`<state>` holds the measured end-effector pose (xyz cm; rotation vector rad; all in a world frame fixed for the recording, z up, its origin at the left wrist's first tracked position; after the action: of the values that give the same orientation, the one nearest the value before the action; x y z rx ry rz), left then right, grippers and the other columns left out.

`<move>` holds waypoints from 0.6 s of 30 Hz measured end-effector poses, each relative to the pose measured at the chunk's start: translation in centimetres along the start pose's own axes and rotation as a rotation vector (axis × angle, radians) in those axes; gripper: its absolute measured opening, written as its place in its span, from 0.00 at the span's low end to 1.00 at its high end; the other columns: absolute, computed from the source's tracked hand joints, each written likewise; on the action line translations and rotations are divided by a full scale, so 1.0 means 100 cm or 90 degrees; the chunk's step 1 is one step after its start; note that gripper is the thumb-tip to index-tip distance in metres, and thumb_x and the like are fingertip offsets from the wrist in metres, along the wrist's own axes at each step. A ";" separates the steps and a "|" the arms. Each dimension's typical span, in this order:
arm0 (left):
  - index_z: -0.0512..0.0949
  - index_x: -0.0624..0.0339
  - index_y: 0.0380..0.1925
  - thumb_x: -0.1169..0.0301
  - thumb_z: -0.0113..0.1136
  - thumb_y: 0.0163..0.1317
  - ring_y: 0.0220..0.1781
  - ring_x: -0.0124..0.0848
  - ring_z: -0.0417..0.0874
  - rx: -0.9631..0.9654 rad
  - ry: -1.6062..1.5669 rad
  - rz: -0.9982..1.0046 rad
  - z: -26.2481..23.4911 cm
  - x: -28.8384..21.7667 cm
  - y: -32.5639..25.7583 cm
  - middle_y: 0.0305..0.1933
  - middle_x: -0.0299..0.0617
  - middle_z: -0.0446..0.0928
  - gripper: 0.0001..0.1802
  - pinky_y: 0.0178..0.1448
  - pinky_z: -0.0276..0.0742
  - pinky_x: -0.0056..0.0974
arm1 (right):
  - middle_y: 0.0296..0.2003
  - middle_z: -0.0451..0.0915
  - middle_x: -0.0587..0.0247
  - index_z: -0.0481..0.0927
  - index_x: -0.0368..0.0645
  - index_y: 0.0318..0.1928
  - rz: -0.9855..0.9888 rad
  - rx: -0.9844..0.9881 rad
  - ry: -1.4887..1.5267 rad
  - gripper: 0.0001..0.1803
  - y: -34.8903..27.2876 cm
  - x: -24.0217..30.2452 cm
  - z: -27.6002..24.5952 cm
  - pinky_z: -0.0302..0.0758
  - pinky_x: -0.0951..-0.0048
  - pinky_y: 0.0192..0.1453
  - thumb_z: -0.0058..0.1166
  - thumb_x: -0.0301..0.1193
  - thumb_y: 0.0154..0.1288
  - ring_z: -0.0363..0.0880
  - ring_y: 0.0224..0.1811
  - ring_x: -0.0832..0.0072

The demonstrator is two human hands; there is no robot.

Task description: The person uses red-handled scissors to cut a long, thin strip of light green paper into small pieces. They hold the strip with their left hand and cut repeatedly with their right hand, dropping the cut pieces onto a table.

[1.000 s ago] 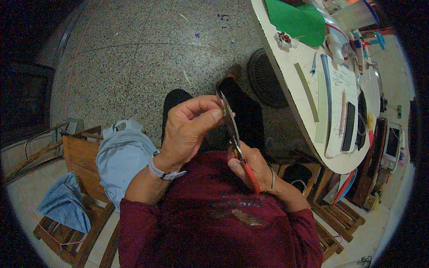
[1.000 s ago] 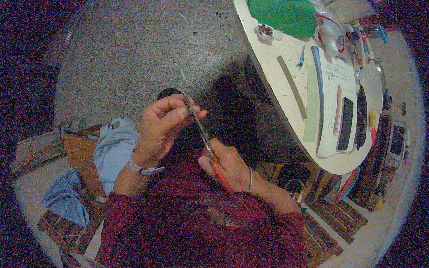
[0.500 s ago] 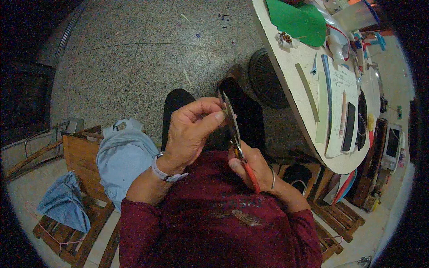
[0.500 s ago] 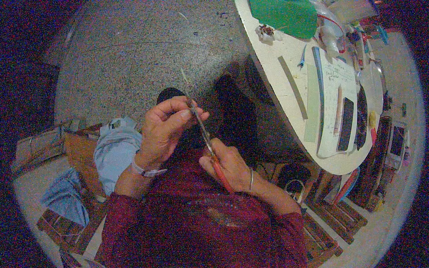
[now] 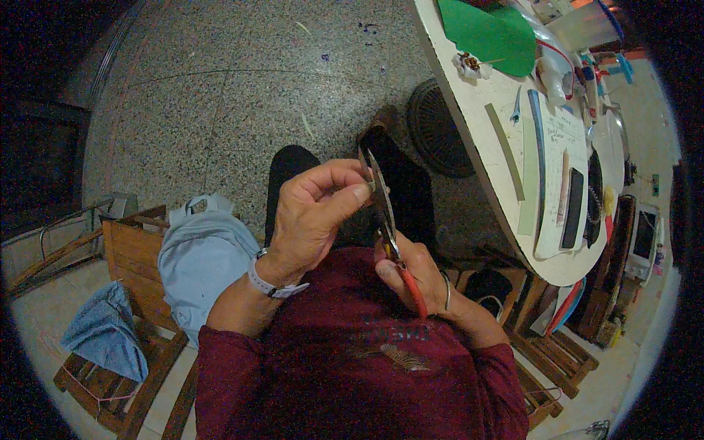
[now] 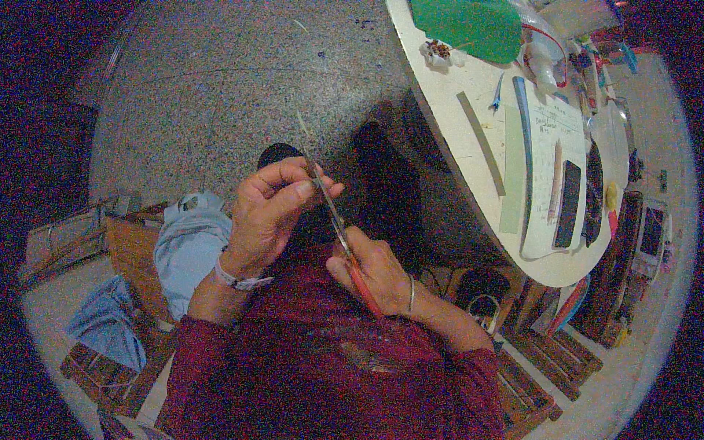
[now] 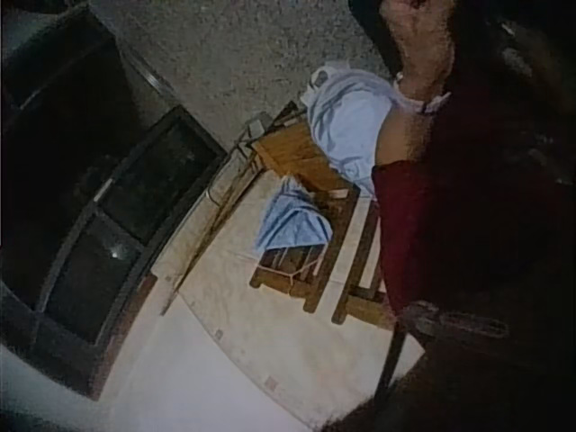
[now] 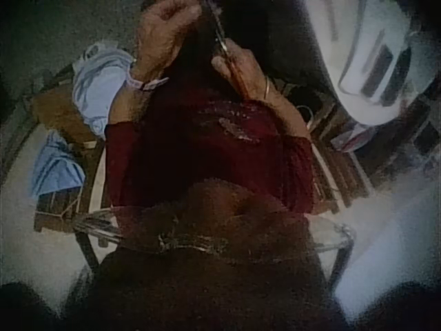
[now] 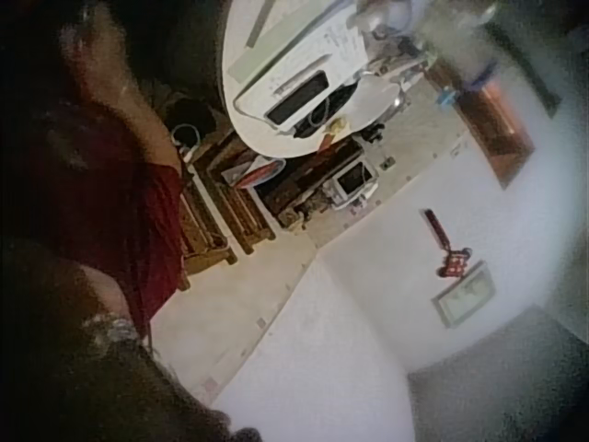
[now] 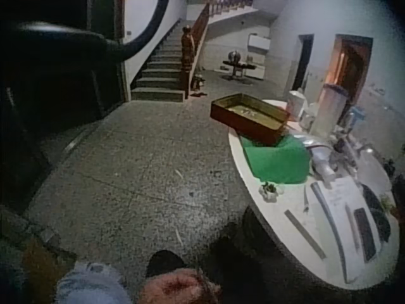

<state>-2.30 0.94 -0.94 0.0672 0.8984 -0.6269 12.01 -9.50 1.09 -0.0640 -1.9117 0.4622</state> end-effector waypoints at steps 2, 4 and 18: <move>0.74 0.68 0.33 0.79 0.53 0.61 0.48 0.38 0.80 0.000 -0.009 -0.006 -0.001 0.000 0.000 0.45 0.45 0.73 0.03 0.59 0.76 0.49 | 0.22 0.74 0.51 0.66 0.38 0.35 -0.008 -0.005 0.009 0.16 0.000 0.000 0.000 0.72 0.61 0.28 0.55 0.38 0.63 0.78 0.24 0.55; 0.74 0.68 0.34 0.79 0.54 0.61 0.48 0.38 0.80 -0.005 0.003 -0.004 -0.001 -0.002 0.001 0.45 0.45 0.73 0.03 0.59 0.76 0.49 | 0.22 0.75 0.51 0.66 0.38 0.35 -0.008 0.001 0.011 0.16 0.000 0.001 -0.001 0.72 0.61 0.28 0.55 0.38 0.63 0.78 0.24 0.54; 0.74 0.69 0.37 0.78 0.55 0.60 0.49 0.42 0.80 -0.034 -0.053 -0.038 -0.002 -0.006 0.001 0.46 0.48 0.75 0.06 0.58 0.76 0.49 | 0.23 0.75 0.51 0.68 0.38 0.35 0.018 -0.001 0.011 0.14 0.000 0.003 0.000 0.72 0.60 0.30 0.55 0.35 0.62 0.78 0.25 0.57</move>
<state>-2.69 1.33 -0.66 -0.0335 0.8390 -0.6556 11.91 -9.46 1.38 -0.0963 -1.8959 0.4775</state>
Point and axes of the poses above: each hand's wrist, its own y-axis towards the middle knuckle, its own z-axis out of the palm, x = y × z, the point moved 2 cm from there along y, towards the middle knuckle
